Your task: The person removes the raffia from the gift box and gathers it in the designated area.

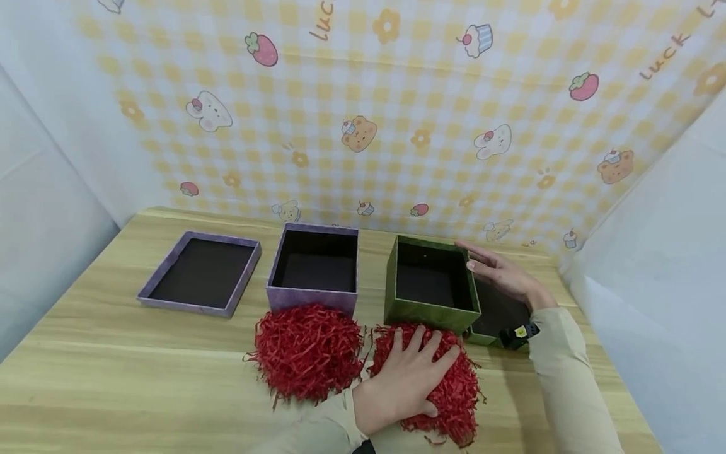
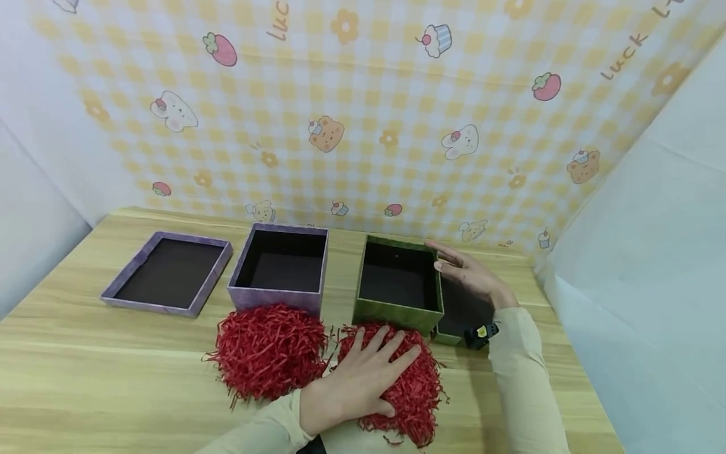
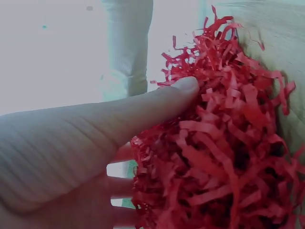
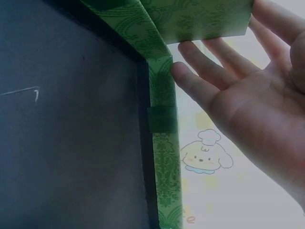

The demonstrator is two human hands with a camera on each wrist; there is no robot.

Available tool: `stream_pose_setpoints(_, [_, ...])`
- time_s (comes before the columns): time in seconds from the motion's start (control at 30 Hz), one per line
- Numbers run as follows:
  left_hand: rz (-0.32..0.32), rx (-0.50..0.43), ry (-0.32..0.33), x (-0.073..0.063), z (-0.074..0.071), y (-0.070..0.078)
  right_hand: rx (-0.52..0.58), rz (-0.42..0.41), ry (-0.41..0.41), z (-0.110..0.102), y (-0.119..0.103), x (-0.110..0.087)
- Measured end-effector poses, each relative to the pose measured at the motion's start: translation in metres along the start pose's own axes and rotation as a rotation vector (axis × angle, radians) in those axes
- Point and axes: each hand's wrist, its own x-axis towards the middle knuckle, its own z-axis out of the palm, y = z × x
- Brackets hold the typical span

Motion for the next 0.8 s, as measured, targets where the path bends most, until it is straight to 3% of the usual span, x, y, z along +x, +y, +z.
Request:
stream_pose_setpoints(0.13, [0.027,0.006,0.024,-0.003,-0.005,-0.003,0.013,-0.006,0.006,0.000,-0.001,0.003])
stream_pose_setpoints(0.3, [0.073,-0.071,0.013,-0.010,-0.016,-0.005,0.010,-0.010,0.005,-0.001,-0.002,0.005])
stream_pose_setpoints(0.5, [0.151,-0.127,0.013,-0.034,-0.039,-0.021,0.002,-0.001,0.001,-0.001,-0.003,0.004])
stream_pose_setpoints(0.63, [0.229,-0.121,0.118,-0.063,-0.056,-0.047,-0.031,0.007,0.008,-0.001,-0.006,-0.001])
stream_pose_setpoints(0.8, [0.257,-0.169,0.354,-0.103,-0.072,-0.092,-0.101,0.017,0.009,0.001,-0.011,-0.003])
